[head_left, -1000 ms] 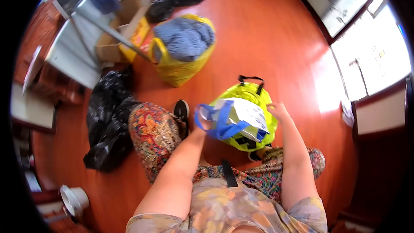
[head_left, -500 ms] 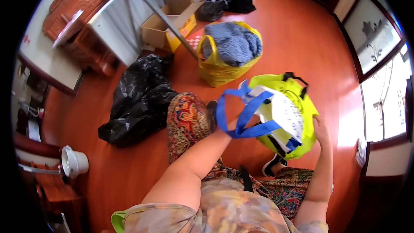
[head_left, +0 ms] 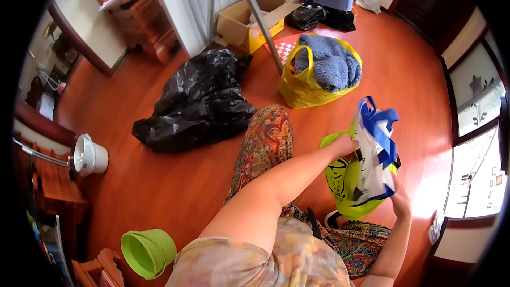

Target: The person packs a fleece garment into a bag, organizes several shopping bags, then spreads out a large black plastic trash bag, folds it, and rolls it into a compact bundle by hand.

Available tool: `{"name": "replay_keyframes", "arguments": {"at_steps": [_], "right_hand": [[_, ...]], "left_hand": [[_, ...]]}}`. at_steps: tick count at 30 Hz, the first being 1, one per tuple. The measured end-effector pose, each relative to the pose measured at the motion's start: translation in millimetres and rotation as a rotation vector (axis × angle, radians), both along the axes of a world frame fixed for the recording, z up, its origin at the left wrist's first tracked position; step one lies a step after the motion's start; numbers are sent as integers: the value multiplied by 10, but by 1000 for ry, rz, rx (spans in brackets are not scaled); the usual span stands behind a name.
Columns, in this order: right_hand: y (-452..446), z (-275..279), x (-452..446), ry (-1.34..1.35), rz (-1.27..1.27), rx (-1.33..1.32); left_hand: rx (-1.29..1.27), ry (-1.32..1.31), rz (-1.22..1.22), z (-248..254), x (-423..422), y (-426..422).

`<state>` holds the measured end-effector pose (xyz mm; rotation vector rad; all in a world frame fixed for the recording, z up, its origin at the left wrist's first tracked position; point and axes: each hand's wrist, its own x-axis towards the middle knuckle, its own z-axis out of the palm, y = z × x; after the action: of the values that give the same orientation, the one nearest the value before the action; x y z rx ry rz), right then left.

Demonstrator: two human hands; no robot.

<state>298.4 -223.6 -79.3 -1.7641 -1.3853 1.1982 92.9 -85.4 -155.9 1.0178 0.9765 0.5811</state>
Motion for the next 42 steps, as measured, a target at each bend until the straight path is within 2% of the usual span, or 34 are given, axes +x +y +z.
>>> {"name": "replay_keyframes", "arguments": {"at_steps": [1,3,5,7,9,10,11,13,15,16,17,19,21,23,24,25,27,28,32,33,34,36,37,39,42], "right_hand": [[-51,35,-151,122,96,45],[-44,-71,-333,159,158,12],[-27,-89,-596,-201,181,73],[18,-208,-825,-293,137,164],[18,-341,-993,-505,57,200],[8,-341,-1066,-562,3,345],[28,-372,-1045,-566,0,352],[66,-478,-983,-742,-97,389],[101,-564,-867,-674,-158,511],[129,-635,-744,-624,-174,435],[156,-691,-632,-574,-190,358],[256,-591,-600,-357,-307,426],[354,-474,-465,-454,-357,448],[471,-567,-98,-468,-367,511],[526,-563,41,-443,-405,473],[587,-340,-9,-533,-451,332],[803,-288,208,-708,-464,268],[942,-242,263,-772,-479,313],[1777,138,253,-952,-506,431],[2095,121,375,-829,-455,647],[2435,47,605,-723,-321,714],[2779,360,147,-593,-243,661],[2854,549,-201,-857,-285,646],[2852,781,-827,-787,-129,950],[2342,1119,-1766,-224,201,651]], "left_hand": [[-83,31,-53,76,-29,-43],[-102,-8,-87,87,52,-165],[-32,-165,-41,-130,230,-268],[6,-302,5,-199,280,-421],[46,-413,-8,-164,282,-530],[70,-452,-31,-113,257,-553],[113,-465,-77,-56,223,-553],[271,-408,-218,201,75,-507],[474,-305,-358,462,-92,-410],[523,-304,-392,495,-104,-376],[438,-529,-323,219,43,-344],[-419,-944,-326,244,-70,-183],[666,212,-343,464,-396,-95],[877,180,-317,529,-714,-18],[878,136,-299,589,-897,7],[879,92,-279,650,-1048,26],[851,161,-189,678,-1222,30],[814,235,-99,685,-1251,27],[870,145,-23,683,-1247,14],[872,145,-10,670,-1243,31],[889,155,-22,660,-1241,46],[906,186,-32,667,-1244,68],[903,188,-25,675,-1246,75],[954,199,17,697,-1252,93],[925,90,90,793,-1325,98]]}}
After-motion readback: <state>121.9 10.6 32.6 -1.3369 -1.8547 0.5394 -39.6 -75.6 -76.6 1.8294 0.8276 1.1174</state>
